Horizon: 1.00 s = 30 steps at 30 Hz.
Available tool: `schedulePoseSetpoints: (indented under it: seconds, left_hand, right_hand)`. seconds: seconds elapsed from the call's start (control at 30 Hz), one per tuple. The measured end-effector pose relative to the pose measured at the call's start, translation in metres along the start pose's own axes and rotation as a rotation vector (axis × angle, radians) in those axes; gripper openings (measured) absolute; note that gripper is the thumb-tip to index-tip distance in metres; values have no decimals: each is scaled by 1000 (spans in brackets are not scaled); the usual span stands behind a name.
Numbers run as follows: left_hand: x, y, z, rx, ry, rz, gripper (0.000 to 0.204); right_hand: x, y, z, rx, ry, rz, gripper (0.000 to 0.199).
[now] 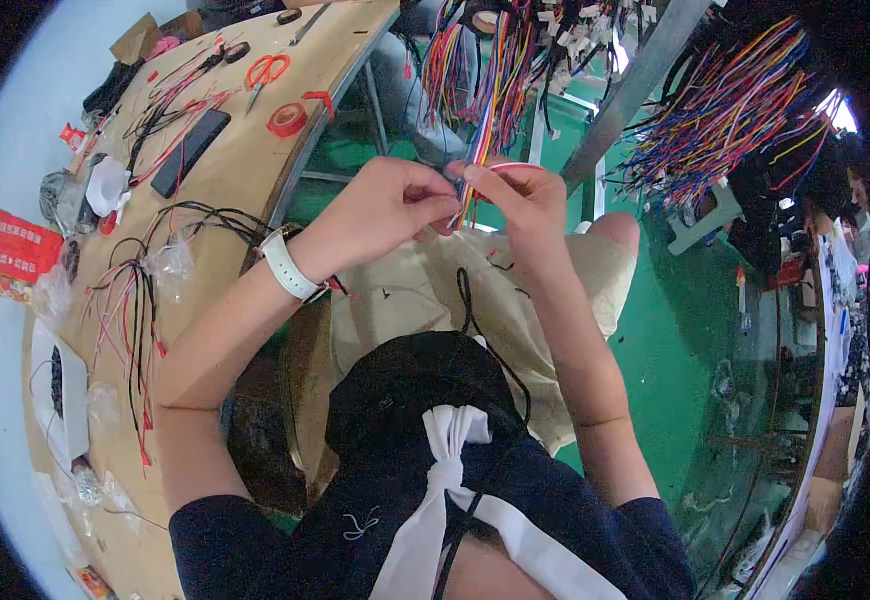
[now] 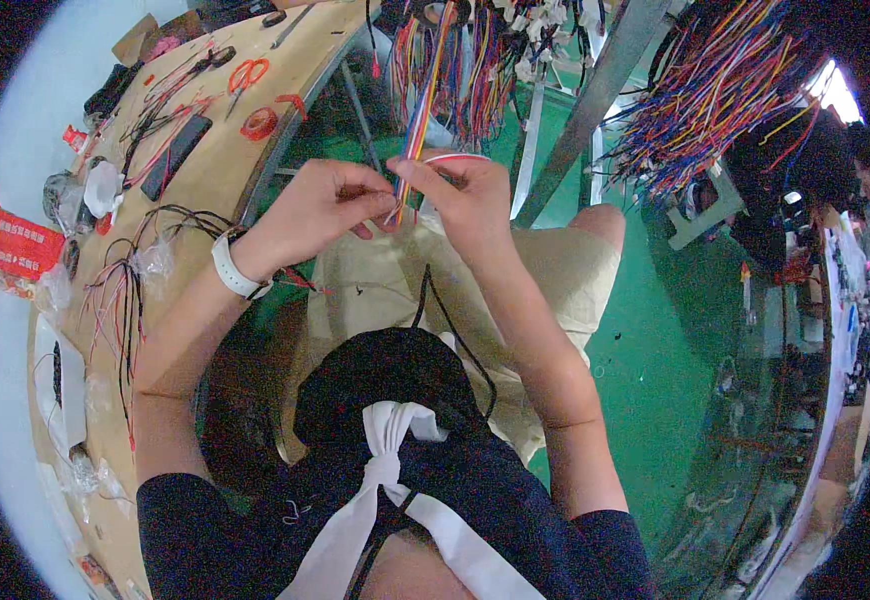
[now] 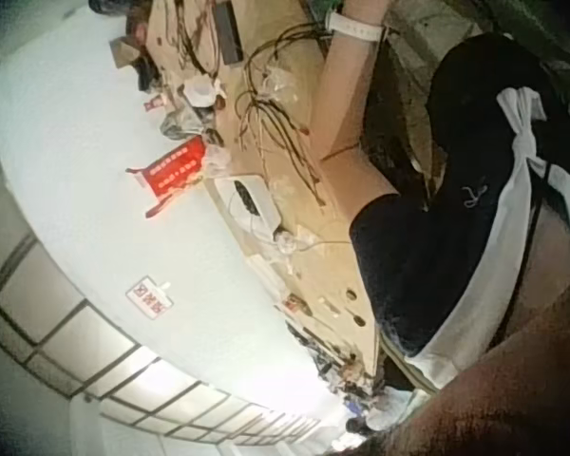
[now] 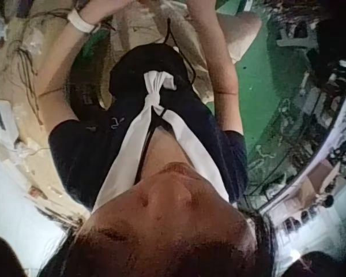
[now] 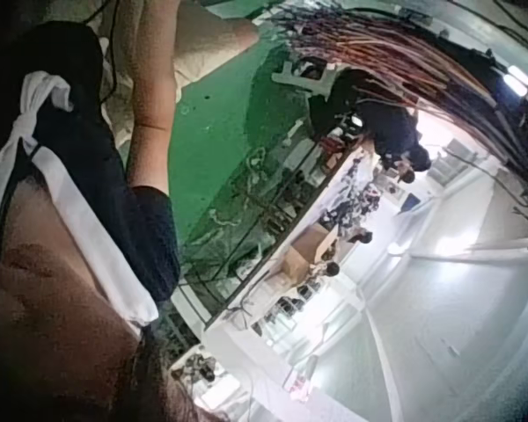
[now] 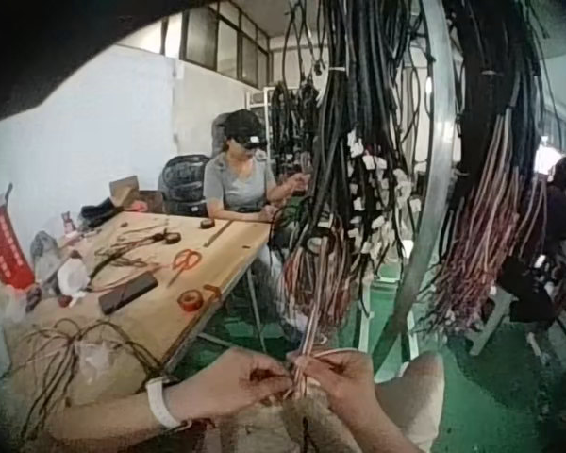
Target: Assembling and bundling colored electrical wires into harnesses using adhesive tape.
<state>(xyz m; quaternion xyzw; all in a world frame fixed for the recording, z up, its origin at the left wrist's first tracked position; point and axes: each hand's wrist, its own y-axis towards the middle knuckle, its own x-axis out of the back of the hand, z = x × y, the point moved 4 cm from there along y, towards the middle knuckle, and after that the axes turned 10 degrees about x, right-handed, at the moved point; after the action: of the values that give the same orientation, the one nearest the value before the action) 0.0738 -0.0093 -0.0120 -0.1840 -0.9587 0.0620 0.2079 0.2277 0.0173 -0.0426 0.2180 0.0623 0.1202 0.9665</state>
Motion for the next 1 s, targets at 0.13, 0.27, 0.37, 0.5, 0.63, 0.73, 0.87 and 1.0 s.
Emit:
schedulePoseSetpoints:
  seconds: [0.13, 0.27, 0.37, 0.5, 0.63, 0.73, 0.87, 1.0]
  left_hand:
    - [-1, 2, 2, 17, -67, 17, 19]
    - [-1, 2, 3, 6, -71, 18, 20]
    - [-2, 3, 5, 7, -91, 18, 20]
    - [-3, 3, 5, 23, -111, 26, 21]
    - [-3, 4, 7, 22, -111, 31, 21]
    - [-4, 3, 7, 28, -124, 38, 22]
    - [-7, 4, 12, 56, -168, 20, 24]
    - [-9, 6, 18, 78, -259, 34, 25]
  right_hand:
    - [2, 1, 0, 14, 17, -7, 17]
    - [2, 1, 0, 27, 9, -5, 18]
    - [3, 1, 4, 20, 1, 7, 17]
    - [2, 1, 2, 30, 25, -5, 17]
    - [1, 0, 0, 30, -1, -15, 17]
    - [0, -1, 0, 29, -1, -36, 17]
    - [0, -2, 0, 34, -6, -53, 17]
    - [-3, -4, 5, 49, -60, -72, 17]
